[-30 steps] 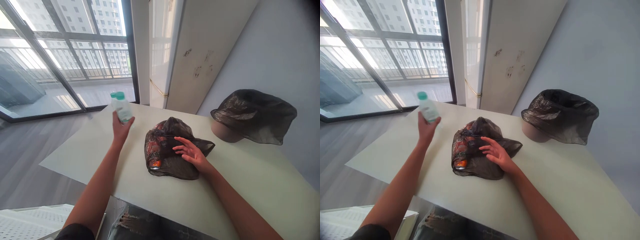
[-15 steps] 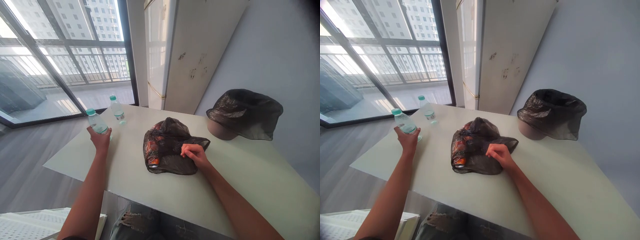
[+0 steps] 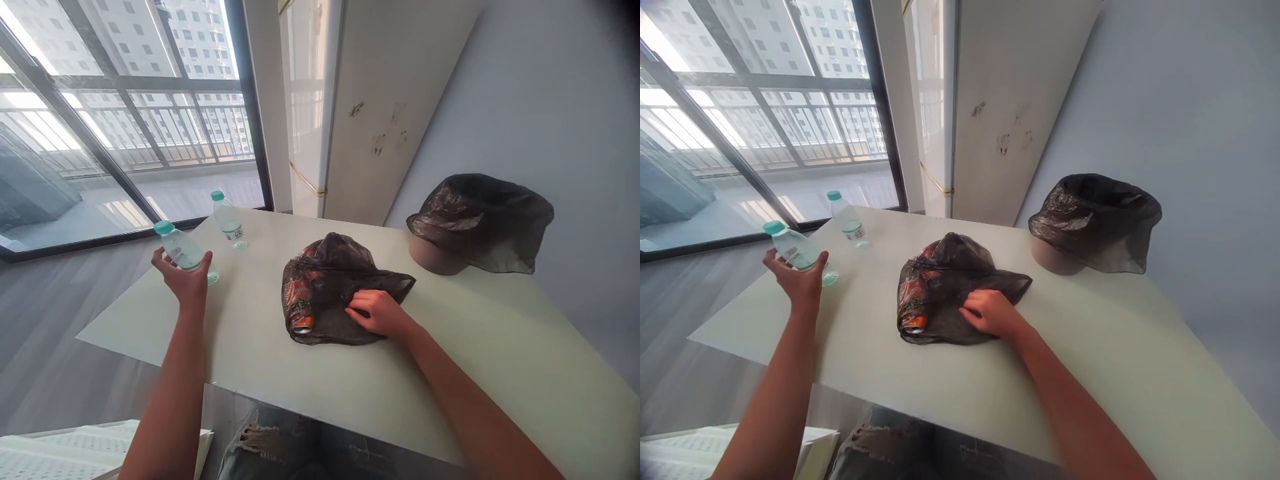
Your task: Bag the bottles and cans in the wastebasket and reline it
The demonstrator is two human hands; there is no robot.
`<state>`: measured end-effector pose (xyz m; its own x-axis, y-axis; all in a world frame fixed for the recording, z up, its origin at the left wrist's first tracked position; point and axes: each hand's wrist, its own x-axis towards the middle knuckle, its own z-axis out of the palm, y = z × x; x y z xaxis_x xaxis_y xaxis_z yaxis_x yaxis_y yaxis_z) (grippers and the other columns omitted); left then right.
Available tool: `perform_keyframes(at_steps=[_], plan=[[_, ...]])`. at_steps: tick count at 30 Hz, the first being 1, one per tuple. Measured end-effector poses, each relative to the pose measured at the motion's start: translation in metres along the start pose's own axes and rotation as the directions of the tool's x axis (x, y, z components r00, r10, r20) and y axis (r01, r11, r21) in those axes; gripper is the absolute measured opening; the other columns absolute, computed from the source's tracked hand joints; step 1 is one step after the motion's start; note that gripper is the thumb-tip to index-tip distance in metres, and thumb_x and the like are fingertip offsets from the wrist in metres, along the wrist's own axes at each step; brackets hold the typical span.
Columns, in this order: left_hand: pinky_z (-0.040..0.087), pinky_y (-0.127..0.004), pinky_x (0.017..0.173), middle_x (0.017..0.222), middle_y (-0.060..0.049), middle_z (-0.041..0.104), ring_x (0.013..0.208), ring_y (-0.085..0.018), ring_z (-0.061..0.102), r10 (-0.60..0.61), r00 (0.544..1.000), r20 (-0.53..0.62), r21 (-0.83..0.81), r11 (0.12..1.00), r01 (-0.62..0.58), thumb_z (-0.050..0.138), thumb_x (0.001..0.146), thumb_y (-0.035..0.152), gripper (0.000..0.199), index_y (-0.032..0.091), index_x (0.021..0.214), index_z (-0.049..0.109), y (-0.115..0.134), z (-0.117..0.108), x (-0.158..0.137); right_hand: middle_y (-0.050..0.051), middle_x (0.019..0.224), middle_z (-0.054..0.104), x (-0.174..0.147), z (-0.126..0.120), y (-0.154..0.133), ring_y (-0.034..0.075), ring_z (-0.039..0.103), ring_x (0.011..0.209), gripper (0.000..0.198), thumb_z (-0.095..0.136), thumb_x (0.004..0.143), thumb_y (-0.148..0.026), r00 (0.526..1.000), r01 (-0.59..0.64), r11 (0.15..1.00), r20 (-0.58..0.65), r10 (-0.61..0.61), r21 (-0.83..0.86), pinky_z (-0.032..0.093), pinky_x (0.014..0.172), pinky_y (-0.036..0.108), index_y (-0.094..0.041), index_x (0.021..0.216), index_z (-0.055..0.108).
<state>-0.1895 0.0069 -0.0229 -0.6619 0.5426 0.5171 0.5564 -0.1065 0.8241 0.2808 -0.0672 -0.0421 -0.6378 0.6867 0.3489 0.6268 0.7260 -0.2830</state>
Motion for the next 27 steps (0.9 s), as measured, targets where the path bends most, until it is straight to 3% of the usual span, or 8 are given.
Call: perform_keyframes(at_steps=[4,8,10,18,21,23,25,27], plan=[[0.058,-0.04,0.092,0.133,-0.014,0.063,0.116,-0.028,0.068,0.063,0.998,-0.019,-0.011,0.998,-0.063,0.091,0.074,0.042,0.095,0.018,0.15,0.038,0.001,-0.001,-0.002,0.009,0.114,0.074,0.003,0.0,0.0,0.023,0.067,0.099,0.016,0.057,0.104,-0.022,0.992,-0.003,1.0,-0.123,0.005,0.017,0.057,0.093,0.043,-0.022,0.107,0.073],[0.058,-0.039,0.091,0.133,-0.013,0.064,0.114,-0.027,0.069,0.064,0.998,-0.018,0.011,0.998,-0.064,0.089,0.075,0.041,0.09,0.018,0.147,0.04,0.002,0.0,-0.003,0.011,0.151,0.06,0.005,0.0,-0.001,0.029,0.062,0.122,0.027,0.055,0.103,-0.017,0.983,-0.018,1.0,-0.181,0.015,-0.015,0.055,0.109,0.053,-0.022,0.123,0.071],[0.057,-0.04,0.094,0.129,-0.011,0.065,0.11,-0.027,0.069,0.059,0.998,-0.016,0.029,0.998,-0.058,0.09,0.073,0.041,0.089,0.019,0.145,0.042,0.001,0.0,-0.002,0.012,0.159,0.053,0.006,0.0,-0.002,0.03,0.06,0.127,0.031,0.054,0.102,-0.016,0.985,-0.016,0.999,-0.174,0.009,-0.034,0.054,0.11,0.056,-0.022,0.13,0.068],[0.05,-0.047,0.103,0.117,-0.002,0.06,0.112,-0.028,0.065,0.073,0.997,-0.009,0.025,0.997,-0.072,0.088,0.079,0.042,0.081,0.021,0.141,0.04,0.0,-0.001,-0.003,0.014,0.123,0.062,0.005,0.001,-0.004,0.026,0.062,0.104,0.029,0.055,0.102,-0.017,0.981,-0.022,1.0,-0.191,0.019,-0.015,0.057,0.093,0.049,-0.022,0.128,0.068],[0.051,-0.048,0.103,0.129,-0.006,0.059,0.119,-0.03,0.063,0.063,0.998,0.004,0.002,0.998,-0.063,0.09,0.076,0.042,0.088,0.021,0.144,0.037,0.005,-0.003,-0.005,0.012,0.111,0.063,0.006,-0.002,-0.005,0.025,0.06,0.097,0.023,0.056,0.102,-0.018,0.978,-0.016,1.0,-0.206,0.011,-0.024,0.054,0.088,0.045,-0.022,0.12,0.069],[0.049,-0.05,0.107,0.143,-0.011,0.054,0.13,-0.032,0.057,0.12,0.989,-0.085,-0.019,0.992,-0.122,0.086,0.082,0.045,0.084,0.021,0.146,0.036,0.011,-0.005,-0.006,0.009,0.1,0.065,0.006,-0.004,-0.006,0.023,0.058,0.09,0.014,0.057,0.102,-0.02,0.976,-0.005,0.999,-0.219,-0.002,-0.032,0.051,0.084,0.042,-0.021,0.108,0.07],[0.045,-0.054,0.111,0.146,-0.014,0.05,0.134,-0.031,0.053,0.238,0.936,-0.261,-0.011,0.968,-0.249,0.07,0.095,0.046,0.06,0.019,0.141,0.041,0.018,-0.006,-0.009,0.007,0.088,0.065,0.006,-0.007,-0.007,0.021,0.055,0.084,0.012,0.059,0.103,-0.021,0.972,0.004,0.999,-0.234,-0.014,-0.043,0.048,0.081,0.04,-0.021,0.096,0.068],[0.045,-0.056,0.11,0.131,-0.014,0.055,0.125,-0.03,0.056,0.359,0.858,-0.367,0.006,0.923,-0.384,0.051,0.105,0.045,0.034,0.017,0.125,0.05,0.024,-0.003,-0.016,0.005,0.081,0.064,0.005,-0.009,-0.008,0.02,0.052,0.079,0.018,0.059,0.103,-0.023,0.972,0.024,0.999,-0.233,-0.032,-0.041,0.046,0.076,0.038,-0.02,0.087,0.066]])
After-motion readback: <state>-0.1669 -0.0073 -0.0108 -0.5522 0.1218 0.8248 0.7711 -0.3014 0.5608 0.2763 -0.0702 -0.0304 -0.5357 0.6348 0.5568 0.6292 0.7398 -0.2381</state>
